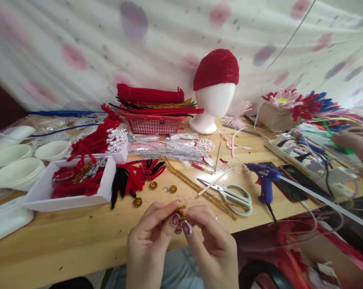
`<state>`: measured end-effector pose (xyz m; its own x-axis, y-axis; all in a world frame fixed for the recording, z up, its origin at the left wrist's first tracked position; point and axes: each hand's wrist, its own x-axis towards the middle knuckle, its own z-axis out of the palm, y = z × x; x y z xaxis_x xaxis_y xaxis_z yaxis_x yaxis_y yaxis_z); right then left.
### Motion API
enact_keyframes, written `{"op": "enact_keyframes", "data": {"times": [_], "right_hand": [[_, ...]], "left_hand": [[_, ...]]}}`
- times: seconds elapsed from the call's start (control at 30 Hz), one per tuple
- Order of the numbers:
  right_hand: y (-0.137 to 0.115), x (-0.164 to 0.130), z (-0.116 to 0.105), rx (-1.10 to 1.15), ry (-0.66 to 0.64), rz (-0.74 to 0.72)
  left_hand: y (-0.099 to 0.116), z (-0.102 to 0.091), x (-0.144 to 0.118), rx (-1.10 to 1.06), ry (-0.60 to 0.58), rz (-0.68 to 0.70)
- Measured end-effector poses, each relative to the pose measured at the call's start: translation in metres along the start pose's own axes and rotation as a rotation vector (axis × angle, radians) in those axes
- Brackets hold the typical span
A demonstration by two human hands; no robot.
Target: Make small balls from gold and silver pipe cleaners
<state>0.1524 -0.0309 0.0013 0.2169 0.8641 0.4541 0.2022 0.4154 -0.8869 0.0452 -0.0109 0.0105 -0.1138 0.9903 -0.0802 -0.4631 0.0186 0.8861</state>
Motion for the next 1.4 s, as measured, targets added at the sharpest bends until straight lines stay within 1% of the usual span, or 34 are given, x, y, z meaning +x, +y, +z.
{"op": "enact_keyframes", "data": {"times": [0.07, 0.17, 0.3, 0.37, 0.5, 0.6, 0.67, 0.77, 0.87, 0.93, 1.0, 1.1, 1.17, 1.27, 1.4], "right_hand": [[0.002, 0.002, 0.004, 0.061, 0.014, -0.003], [0.001, 0.003, 0.0, 0.072, 0.033, 0.016], [-0.002, 0.001, -0.004, 0.071, 0.046, 0.076], [-0.002, 0.001, -0.004, 0.091, 0.04, 0.111], [0.0, 0.002, -0.003, 0.12, 0.027, 0.175], [0.001, 0.003, -0.002, 0.125, 0.014, 0.187], [0.0, 0.004, -0.003, 0.126, -0.005, 0.184], [-0.001, 0.007, -0.007, 0.115, -0.022, 0.143], [-0.003, 0.014, -0.015, 0.049, -0.025, 0.028], [-0.004, 0.019, -0.021, -0.022, -0.087, -0.037], [-0.005, 0.023, -0.025, -0.092, -0.157, -0.068], [-0.006, 0.027, -0.028, -0.196, -0.203, -0.094], [-0.007, 0.03, -0.029, -0.278, -0.233, -0.132], [-0.008, 0.034, -0.03, -0.376, -0.264, -0.208], [-0.006, 0.037, -0.031, -0.424, -0.281, -0.277]], "left_hand": [[0.002, 0.0, -0.003, -0.017, 0.009, -0.004], [0.002, -0.001, -0.005, -0.029, 0.011, -0.013], [0.0, 0.0, -0.006, -0.019, 0.015, -0.005], [0.0, 0.0, -0.007, 0.011, 0.017, 0.027], [0.001, -0.002, -0.009, 0.097, -0.018, 0.13], [0.002, -0.004, -0.009, 0.152, -0.024, 0.199], [0.003, -0.005, -0.008, 0.171, -0.011, 0.203], [0.003, -0.006, -0.008, 0.169, -0.007, 0.177], [0.004, -0.006, -0.008, 0.162, -0.032, 0.144], [0.005, -0.007, -0.008, 0.167, -0.05, 0.118], [0.006, -0.009, -0.007, 0.183, -0.072, 0.105], [0.006, -0.011, -0.005, 0.211, -0.109, 0.096], [0.007, -0.012, -0.004, 0.205, -0.129, 0.063], [0.01, -0.012, -0.004, 0.133, -0.108, -0.06], [0.013, -0.011, -0.003, 0.058, -0.076, -0.256]]}}
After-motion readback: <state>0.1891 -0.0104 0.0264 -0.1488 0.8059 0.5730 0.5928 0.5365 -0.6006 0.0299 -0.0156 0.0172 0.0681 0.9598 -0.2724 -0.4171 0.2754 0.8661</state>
